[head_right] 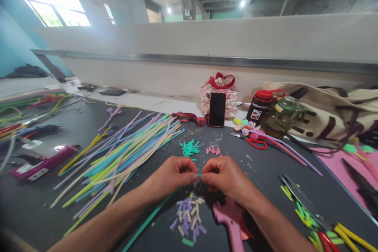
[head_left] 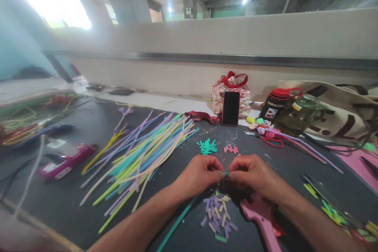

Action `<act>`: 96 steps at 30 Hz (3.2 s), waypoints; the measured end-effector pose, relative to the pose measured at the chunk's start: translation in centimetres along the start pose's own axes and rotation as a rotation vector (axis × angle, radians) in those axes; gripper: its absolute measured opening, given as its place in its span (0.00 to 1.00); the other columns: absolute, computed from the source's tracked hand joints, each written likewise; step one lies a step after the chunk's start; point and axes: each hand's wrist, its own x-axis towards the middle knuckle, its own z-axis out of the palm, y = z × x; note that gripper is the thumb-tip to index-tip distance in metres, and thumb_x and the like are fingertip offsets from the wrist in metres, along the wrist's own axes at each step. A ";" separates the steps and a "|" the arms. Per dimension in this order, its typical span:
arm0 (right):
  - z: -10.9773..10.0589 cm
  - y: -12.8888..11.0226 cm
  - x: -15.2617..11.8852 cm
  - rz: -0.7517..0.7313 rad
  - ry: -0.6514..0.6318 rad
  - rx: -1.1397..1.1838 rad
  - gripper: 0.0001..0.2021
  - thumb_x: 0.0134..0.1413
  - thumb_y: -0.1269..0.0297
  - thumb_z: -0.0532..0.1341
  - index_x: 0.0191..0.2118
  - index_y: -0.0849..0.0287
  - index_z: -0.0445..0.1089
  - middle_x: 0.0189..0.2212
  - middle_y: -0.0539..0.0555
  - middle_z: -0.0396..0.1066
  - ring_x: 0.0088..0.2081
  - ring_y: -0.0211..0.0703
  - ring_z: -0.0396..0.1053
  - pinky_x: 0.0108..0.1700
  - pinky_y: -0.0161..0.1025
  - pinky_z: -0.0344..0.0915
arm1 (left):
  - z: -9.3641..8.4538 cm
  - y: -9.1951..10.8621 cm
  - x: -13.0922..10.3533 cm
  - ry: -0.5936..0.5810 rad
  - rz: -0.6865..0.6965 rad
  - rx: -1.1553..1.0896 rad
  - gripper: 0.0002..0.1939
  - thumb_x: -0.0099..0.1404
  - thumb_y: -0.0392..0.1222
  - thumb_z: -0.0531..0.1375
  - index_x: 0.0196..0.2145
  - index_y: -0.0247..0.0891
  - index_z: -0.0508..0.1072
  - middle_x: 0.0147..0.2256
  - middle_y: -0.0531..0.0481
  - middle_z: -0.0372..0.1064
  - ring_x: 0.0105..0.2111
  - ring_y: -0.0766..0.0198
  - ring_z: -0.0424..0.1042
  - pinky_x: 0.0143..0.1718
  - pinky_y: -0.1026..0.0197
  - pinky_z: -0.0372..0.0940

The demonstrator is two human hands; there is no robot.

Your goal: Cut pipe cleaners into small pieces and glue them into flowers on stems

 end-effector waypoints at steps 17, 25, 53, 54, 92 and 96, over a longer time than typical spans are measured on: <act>-0.6 0.1 0.5 -0.118 0.157 -0.134 0.16 0.52 0.57 0.52 0.22 0.59 0.69 0.16 0.47 0.66 0.19 0.36 0.61 0.21 0.32 0.54 | 0.1 0.0 0.4 0.088 -0.014 -0.217 0.06 0.50 0.40 0.58 0.24 0.34 0.69 0.19 0.56 0.64 0.21 0.72 0.61 0.25 0.69 0.54; -0.7 0.1 0.4 -0.109 0.139 -0.078 0.07 0.43 0.65 0.59 0.28 0.58 0.74 0.19 0.46 0.69 0.22 0.36 0.63 0.23 0.30 0.56 | 0.0 -0.1 0.3 0.061 -0.007 -0.123 0.08 0.50 0.42 0.58 0.26 0.34 0.70 0.20 0.54 0.65 0.20 0.72 0.60 0.22 0.69 0.53; 2.5 -0.6 0.3 0.050 0.311 0.355 0.05 0.41 0.63 0.58 0.25 0.59 0.65 0.14 0.43 0.60 0.16 0.32 0.58 0.19 0.30 0.56 | 1.2 0.2 0.1 0.214 0.102 -0.067 0.06 0.52 0.41 0.56 0.24 0.35 0.69 0.23 0.55 0.65 0.23 0.71 0.60 0.25 0.68 0.54; 2.7 -0.6 0.3 0.063 0.316 0.409 0.05 0.41 0.63 0.59 0.25 0.59 0.65 0.14 0.43 0.60 0.16 0.31 0.58 0.19 0.29 0.56 | 1.2 0.2 0.1 0.212 0.097 -0.106 0.06 0.52 0.41 0.57 0.24 0.35 0.69 0.22 0.55 0.64 0.23 0.72 0.60 0.24 0.69 0.54; 1.1 0.0 0.2 -0.284 0.295 -0.085 0.06 0.47 0.66 0.58 0.27 0.56 0.73 0.24 0.48 0.69 0.28 0.39 0.65 0.31 0.33 0.58 | 0.8 0.2 0.6 -0.022 -0.216 -0.605 0.11 0.46 0.45 0.61 0.21 0.33 0.67 0.13 0.57 0.60 0.10 0.78 0.48 0.13 0.68 0.37; 1.3 0.0 0.1 -0.437 0.389 -0.277 0.06 0.50 0.68 0.57 0.28 0.57 0.72 0.25 0.48 0.69 0.30 0.39 0.65 0.33 0.33 0.58 | 1.3 0.4 0.5 0.064 -0.181 -0.566 0.10 0.48 0.45 0.60 0.21 0.34 0.67 0.14 0.58 0.60 0.10 0.78 0.47 0.13 0.69 0.38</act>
